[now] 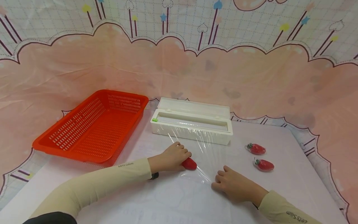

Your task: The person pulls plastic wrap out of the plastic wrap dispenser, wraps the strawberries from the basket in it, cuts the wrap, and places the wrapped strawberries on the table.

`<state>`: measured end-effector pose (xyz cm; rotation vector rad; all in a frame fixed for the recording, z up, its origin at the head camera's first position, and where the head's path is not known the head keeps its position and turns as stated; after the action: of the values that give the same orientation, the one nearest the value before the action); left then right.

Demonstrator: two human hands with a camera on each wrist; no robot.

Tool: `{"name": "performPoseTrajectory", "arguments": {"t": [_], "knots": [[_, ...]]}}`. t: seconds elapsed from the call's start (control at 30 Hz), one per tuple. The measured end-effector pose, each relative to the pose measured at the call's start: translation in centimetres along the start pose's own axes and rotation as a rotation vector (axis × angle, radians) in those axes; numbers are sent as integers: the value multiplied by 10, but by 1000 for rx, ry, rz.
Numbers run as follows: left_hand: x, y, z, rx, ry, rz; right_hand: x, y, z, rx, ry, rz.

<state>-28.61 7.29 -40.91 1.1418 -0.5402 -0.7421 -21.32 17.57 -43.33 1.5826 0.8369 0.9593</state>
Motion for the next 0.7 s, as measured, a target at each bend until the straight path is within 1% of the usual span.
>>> {"name": "performPoseTrajectory", "arguments": {"t": [0.1, 0.23, 0.4, 0.5, 0.6, 0.7], "knots": [[1, -2, 1, 6, 3, 1, 0, 0, 0, -12, -4, 5], [4, -2, 4, 16, 15, -19, 0, 1, 0, -27, -3, 5], [13, -3, 13, 69, 50, -25, 2, 4, 0, -12, 4, -11], [26, -2, 23, 97, 79, -26, 2, 4, 1, 2, 10, -16], [44, 0, 34, 115, 106, -34, 1, 3, 0, 1, 3, 0], [62, 0, 43, 122, 116, -50, 2, 1, -1, -1, -4, 24]]}}
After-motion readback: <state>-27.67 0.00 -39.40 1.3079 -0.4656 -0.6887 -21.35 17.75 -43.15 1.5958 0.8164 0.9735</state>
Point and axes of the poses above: each hand's wrist, its own x-axis away from the middle knuckle, its own y-axis out of the back of the hand, z = x × y, the point moved 10 cm from there along -x, towards the middle knuckle, and after that the axes turned 3 degrees about -x, right-handed, at the moved point
